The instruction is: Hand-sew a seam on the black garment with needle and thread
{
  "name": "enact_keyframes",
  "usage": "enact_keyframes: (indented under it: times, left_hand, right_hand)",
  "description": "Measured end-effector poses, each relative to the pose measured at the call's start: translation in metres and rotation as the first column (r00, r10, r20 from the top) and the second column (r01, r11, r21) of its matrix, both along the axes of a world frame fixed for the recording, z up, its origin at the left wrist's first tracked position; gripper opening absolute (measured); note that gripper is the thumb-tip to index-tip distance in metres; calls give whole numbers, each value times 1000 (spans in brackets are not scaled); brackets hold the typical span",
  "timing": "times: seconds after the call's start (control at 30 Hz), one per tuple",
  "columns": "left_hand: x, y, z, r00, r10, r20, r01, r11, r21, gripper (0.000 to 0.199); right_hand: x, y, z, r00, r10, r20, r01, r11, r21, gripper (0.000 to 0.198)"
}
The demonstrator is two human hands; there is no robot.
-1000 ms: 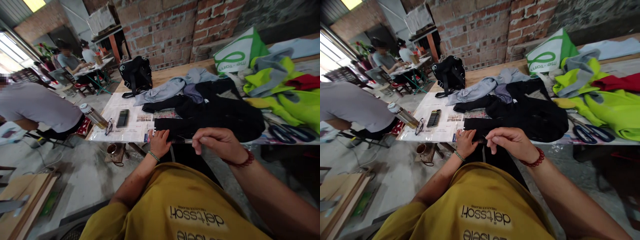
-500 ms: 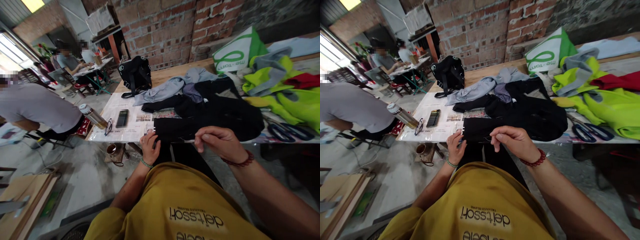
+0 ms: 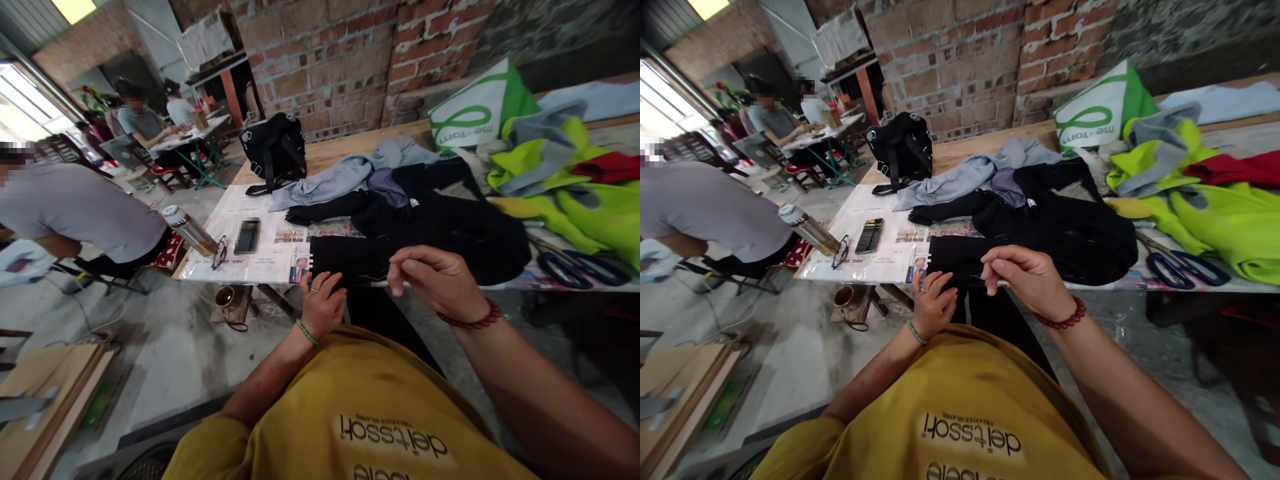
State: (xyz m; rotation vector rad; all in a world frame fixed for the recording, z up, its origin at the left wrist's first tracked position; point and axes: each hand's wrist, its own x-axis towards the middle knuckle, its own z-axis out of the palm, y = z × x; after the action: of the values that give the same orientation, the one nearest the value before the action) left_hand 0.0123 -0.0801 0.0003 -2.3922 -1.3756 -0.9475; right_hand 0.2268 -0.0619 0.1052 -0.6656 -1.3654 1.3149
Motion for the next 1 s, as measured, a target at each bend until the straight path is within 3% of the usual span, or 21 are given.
enact_keyframes:
  times: [0.27,0.57,0.73,0.87,1.0]
  left_hand:
    - [15,6,-2,997,-42,-57,38,996,-78,17]
    - [15,16,-8,999,-10,-40,8,999,-36,36]
    - [20,33,-8,999,27,-44,-25,999,37,28]
    - [19,51,-1,997,77,-31,-75,996,40,21]
    - [19,63,4,991,129,-47,-130,991,-16,30]
  right_hand:
    - [-1,7,2,999,-28,-44,28,1000,-9,17]
    - [-4,14,6,993,-100,-67,101,995,3,16]
    - [-9,20,14,990,-123,-69,126,991,38,18]
    - [-14,34,19,971,-223,-81,228,972,51,19]
    - [-16,51,21,947,-305,-99,314,946,83,16]
